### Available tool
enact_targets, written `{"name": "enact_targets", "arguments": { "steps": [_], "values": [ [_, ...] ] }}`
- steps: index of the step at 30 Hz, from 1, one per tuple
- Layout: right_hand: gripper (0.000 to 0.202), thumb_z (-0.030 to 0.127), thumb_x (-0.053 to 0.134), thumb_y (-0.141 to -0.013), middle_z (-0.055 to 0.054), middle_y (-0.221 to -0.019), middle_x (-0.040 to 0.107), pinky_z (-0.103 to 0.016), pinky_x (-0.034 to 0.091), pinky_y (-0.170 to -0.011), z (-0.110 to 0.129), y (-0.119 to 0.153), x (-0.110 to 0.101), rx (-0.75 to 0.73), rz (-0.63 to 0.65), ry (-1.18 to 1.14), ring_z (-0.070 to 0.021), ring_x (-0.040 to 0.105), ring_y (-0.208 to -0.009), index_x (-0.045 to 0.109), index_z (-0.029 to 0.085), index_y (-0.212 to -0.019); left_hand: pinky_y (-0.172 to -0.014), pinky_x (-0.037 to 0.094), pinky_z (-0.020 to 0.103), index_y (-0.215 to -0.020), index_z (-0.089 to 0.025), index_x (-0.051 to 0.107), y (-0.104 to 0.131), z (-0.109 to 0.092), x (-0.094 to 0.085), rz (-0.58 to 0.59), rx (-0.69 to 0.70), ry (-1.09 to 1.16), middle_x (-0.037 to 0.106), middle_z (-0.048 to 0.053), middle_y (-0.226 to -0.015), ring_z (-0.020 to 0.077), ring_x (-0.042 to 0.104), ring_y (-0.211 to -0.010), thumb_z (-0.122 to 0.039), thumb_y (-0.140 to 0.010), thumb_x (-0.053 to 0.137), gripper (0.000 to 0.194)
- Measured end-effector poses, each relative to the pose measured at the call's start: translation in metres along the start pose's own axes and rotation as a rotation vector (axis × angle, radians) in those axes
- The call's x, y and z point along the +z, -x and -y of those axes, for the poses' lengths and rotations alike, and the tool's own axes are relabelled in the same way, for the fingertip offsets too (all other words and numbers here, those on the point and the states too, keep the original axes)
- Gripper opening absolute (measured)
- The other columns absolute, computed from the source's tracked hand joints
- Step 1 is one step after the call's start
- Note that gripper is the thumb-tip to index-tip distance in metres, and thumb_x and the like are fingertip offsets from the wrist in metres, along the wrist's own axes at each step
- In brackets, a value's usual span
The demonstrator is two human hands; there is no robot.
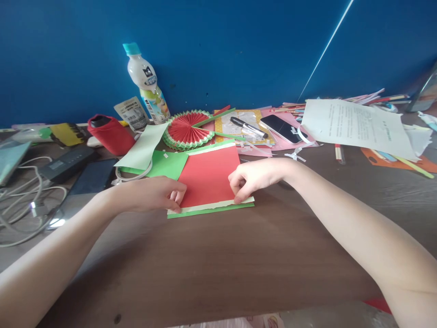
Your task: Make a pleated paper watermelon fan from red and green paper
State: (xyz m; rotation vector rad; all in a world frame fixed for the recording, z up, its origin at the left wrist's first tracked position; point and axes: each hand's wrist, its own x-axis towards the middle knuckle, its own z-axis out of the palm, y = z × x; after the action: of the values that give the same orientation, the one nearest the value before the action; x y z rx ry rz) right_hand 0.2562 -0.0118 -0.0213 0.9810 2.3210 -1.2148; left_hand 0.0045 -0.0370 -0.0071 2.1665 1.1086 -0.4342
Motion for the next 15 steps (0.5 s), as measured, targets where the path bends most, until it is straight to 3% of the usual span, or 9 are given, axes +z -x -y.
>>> {"name": "enact_targets", "arguments": {
  "steps": [15],
  "values": [
    [0.032, 0.046, 0.057, -0.07, 0.001, -0.073, 0.044, -0.026, 0.028, -0.057, 0.0015, 0.0, -0.0003, 0.007, -0.004, -0.001, -0.0093, 0.038, -0.06, 0.054, 0.016, -0.06, -0.05, 0.031, 0.021, -0.066, -0.02, 0.049, -0.0004, 0.0013, 0.0003, 0.003, -0.003, -0.016, 0.055, -0.004, -0.07, 0.0109, 0.048, -0.062, -0.033, -0.073, 0.054, 0.016]
  ]
}}
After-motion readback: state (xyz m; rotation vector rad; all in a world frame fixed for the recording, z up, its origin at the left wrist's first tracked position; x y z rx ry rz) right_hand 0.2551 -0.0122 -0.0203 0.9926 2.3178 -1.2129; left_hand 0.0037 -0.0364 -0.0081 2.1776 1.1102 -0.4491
